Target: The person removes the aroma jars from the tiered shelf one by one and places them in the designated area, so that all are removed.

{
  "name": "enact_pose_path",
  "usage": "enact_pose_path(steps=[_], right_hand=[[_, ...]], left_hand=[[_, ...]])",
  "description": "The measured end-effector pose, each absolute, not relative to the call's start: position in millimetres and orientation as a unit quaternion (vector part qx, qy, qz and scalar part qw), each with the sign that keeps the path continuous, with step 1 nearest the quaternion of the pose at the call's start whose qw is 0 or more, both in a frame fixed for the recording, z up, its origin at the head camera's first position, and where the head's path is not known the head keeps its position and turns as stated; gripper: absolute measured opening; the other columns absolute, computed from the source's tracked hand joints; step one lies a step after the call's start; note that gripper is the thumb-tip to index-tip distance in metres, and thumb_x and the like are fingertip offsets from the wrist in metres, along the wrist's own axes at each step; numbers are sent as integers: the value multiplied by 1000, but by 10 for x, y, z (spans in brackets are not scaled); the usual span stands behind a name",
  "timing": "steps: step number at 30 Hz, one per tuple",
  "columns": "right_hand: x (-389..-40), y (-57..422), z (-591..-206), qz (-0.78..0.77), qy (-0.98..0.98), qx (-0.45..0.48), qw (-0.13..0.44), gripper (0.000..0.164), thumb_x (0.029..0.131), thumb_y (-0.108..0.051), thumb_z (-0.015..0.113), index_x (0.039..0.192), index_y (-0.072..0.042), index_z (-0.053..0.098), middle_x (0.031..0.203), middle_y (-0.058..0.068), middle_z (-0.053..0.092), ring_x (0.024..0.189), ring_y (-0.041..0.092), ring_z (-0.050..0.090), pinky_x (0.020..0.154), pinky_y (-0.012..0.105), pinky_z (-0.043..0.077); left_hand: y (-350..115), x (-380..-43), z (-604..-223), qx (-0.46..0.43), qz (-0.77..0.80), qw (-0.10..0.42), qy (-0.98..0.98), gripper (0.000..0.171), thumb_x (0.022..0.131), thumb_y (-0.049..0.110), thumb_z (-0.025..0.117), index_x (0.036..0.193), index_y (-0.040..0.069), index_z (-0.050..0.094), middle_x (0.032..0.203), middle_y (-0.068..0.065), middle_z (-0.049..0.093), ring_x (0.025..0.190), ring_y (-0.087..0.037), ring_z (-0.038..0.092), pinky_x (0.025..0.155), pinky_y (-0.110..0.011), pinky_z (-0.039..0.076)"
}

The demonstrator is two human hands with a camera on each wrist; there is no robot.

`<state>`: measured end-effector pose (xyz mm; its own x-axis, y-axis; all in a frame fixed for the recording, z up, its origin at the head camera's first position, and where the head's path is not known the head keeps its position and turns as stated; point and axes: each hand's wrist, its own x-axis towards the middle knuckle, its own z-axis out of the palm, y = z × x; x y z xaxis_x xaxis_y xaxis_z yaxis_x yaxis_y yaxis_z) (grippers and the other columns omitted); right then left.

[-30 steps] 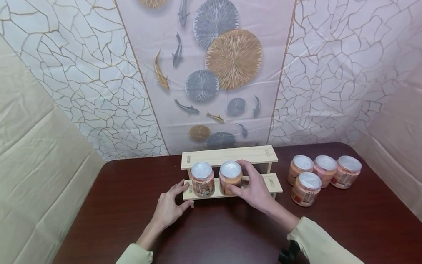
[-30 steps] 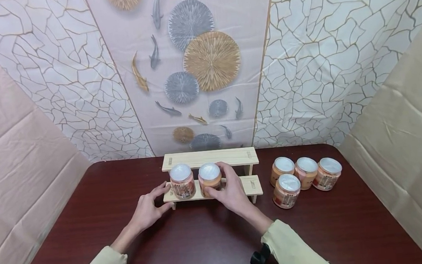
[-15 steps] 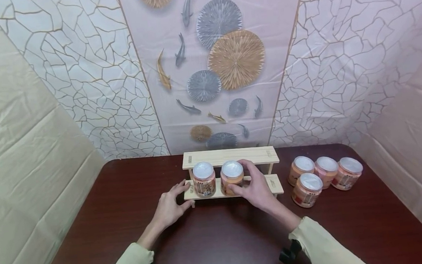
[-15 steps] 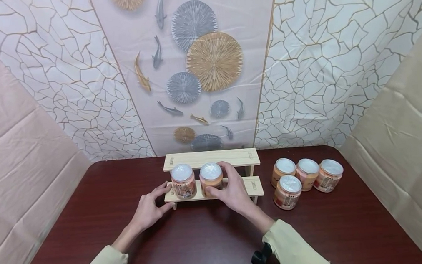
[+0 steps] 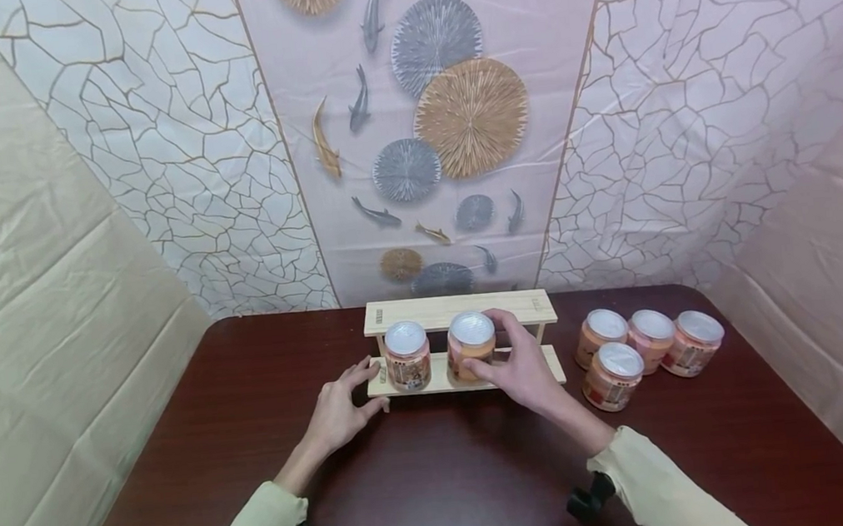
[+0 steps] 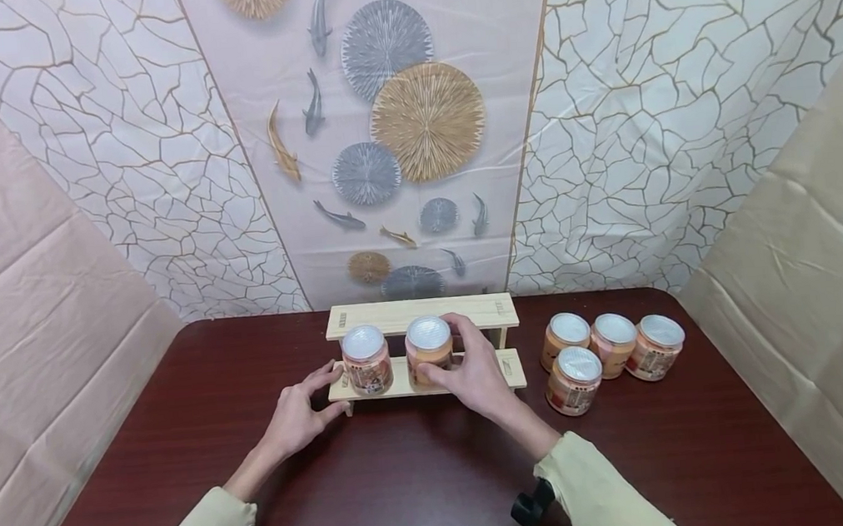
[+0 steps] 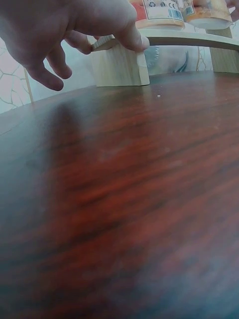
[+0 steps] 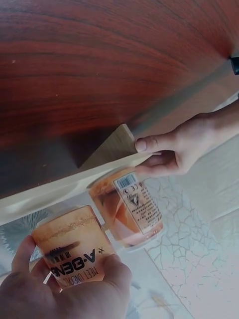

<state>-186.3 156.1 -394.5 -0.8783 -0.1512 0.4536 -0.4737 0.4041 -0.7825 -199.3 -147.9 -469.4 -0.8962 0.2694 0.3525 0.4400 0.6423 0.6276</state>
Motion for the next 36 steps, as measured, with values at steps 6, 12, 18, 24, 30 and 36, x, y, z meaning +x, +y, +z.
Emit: enact_pose_path(steps=[6, 12, 18, 24, 30, 36], right_hand=[[-1843, 1648, -3850, 494, -834, 183, 163, 67, 75, -5, 87, 131, 1, 51, 119, 19, 62, 106, 36, 64, 83, 49, 55], [-1858, 1720, -3767, 485, -840, 178, 163, 68, 76, -8, 87, 132, 1, 51, 120, 18, 61, 107, 33, 63, 83, 46, 55], [-1889, 1811, -3695, 502, -833, 170, 160, 67, 77, -6, 87, 133, 1, 50, 117, 21, 60, 101, 33, 65, 84, 49, 55], [-1903, 1933, -3611, 487, -841, 157, 176, 67, 78, -7, 86, 133, 1, 50, 119, 20, 60, 108, 33, 61, 85, 48, 54], [-1903, 2082, -3560, 488, -842, 148, 176, 67, 79, -5, 85, 136, 2, 49, 121, 20, 59, 108, 33, 60, 84, 50, 54], [-1858, 2251, -3519, 474, -851, 135, 182, 68, 81, -8, 84, 138, 0, 48, 122, 18, 58, 102, 31, 62, 84, 42, 55]], left_hand=[[-1478, -1986, -4684, -201, -373, 118, -898, 57, 81, 19, 86, 132, 5, 66, 140, -15, 57, 126, -45, 52, 99, -57, 44], [-1486, -1994, -4680, -202, -375, 124, -896, 57, 80, 17, 86, 132, 4, 66, 139, -17, 57, 126, -46, 52, 99, -58, 44], [-1478, -1992, -4690, -199, -376, 114, -898, 57, 81, 18, 86, 132, 5, 66, 140, -15, 57, 128, -44, 51, 101, -56, 43], [-1463, -1990, -4680, -202, -378, 124, -895, 57, 80, 16, 87, 131, 3, 66, 139, -16, 57, 126, -46, 52, 100, -56, 44], [-1464, -1985, -4664, -198, -377, 119, -897, 57, 80, 17, 86, 132, 4, 66, 140, -15, 57, 127, -46, 51, 100, -57, 43], [-1468, -1990, -4680, -203, -375, 120, -896, 57, 80, 17, 86, 131, 4, 66, 139, -16, 57, 127, -46, 51, 100, -57, 43]])
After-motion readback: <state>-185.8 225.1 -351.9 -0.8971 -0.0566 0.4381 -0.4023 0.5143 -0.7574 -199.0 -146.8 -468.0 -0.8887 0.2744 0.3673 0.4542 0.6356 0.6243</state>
